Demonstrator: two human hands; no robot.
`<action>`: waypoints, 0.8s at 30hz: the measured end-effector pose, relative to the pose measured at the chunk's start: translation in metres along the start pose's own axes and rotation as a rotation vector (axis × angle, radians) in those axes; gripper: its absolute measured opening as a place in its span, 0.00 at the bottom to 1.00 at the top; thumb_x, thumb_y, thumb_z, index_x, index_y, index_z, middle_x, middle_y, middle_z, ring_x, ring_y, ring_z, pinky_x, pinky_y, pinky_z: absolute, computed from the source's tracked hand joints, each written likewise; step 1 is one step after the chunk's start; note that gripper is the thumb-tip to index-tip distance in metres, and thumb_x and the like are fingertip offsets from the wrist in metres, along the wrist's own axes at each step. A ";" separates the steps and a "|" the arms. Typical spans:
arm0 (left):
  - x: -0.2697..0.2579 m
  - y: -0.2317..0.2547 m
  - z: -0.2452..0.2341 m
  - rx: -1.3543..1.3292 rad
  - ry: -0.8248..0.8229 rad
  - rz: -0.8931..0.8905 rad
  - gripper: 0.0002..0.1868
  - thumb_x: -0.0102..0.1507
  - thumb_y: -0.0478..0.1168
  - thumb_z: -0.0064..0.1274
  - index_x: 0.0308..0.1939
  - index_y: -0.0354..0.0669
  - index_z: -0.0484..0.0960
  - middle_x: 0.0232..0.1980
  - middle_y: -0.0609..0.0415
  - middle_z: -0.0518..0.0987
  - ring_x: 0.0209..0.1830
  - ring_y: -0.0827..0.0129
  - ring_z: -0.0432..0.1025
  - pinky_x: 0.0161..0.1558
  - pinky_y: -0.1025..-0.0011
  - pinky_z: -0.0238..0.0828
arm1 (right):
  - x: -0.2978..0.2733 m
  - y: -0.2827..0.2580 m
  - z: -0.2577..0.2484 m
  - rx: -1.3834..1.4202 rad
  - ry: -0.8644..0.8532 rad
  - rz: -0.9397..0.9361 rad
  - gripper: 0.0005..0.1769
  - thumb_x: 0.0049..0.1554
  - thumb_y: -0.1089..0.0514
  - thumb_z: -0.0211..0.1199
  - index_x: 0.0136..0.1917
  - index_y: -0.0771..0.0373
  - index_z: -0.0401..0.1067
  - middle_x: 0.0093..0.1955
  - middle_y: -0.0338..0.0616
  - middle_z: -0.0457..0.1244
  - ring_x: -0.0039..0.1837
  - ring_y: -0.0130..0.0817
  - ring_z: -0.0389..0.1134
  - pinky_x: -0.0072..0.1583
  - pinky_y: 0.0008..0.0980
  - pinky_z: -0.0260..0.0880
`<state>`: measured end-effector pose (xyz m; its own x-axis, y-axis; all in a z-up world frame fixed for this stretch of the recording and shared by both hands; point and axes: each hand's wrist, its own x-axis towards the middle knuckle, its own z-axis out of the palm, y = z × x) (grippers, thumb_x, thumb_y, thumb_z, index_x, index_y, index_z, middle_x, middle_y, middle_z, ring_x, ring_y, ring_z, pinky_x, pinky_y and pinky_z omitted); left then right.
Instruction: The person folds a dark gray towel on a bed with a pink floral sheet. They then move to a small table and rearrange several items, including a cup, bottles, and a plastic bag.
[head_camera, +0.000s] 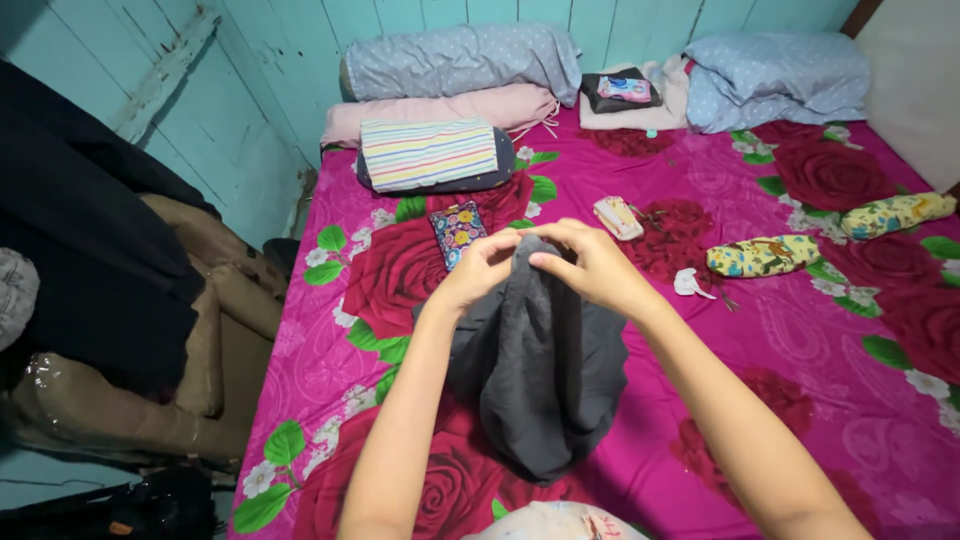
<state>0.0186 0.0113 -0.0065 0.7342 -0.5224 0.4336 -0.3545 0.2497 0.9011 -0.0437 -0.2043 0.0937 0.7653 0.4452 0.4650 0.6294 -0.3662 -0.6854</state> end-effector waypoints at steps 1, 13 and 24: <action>0.001 0.004 0.003 -0.001 -0.002 0.000 0.16 0.70 0.34 0.53 0.62 0.35 0.79 0.56 0.58 0.79 0.56 0.77 0.73 0.59 0.76 0.69 | 0.001 0.001 0.001 -0.001 0.002 0.001 0.20 0.57 0.60 0.68 0.62 0.63 0.72 0.52 0.41 0.65 0.52 0.33 0.67 0.54 0.34 0.67; 0.003 -0.006 0.019 0.172 0.182 0.021 0.29 0.60 0.31 0.52 0.66 0.40 0.67 0.51 0.57 0.78 0.45 0.76 0.71 0.46 0.75 0.70 | 0.035 -0.006 -0.003 -0.192 0.092 -0.249 0.11 0.61 0.66 0.59 0.58 0.65 0.67 0.52 0.52 0.61 0.55 0.48 0.66 0.56 0.38 0.65; -0.137 -0.103 -0.026 1.297 0.507 -0.854 0.30 0.53 0.43 0.65 0.60 0.55 0.75 0.61 0.54 0.79 0.60 0.53 0.74 0.57 0.46 0.69 | 0.069 0.073 -0.126 0.224 0.662 -0.322 0.07 0.73 0.67 0.50 0.64 0.65 0.63 0.57 0.38 0.60 0.56 0.25 0.62 0.62 0.25 0.67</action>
<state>-0.0300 0.0784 -0.1587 0.9726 0.2306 0.0305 0.2028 -0.9050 0.3739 0.0725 -0.3031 0.1463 0.5144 -0.1056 0.8510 0.8465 -0.0959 -0.5236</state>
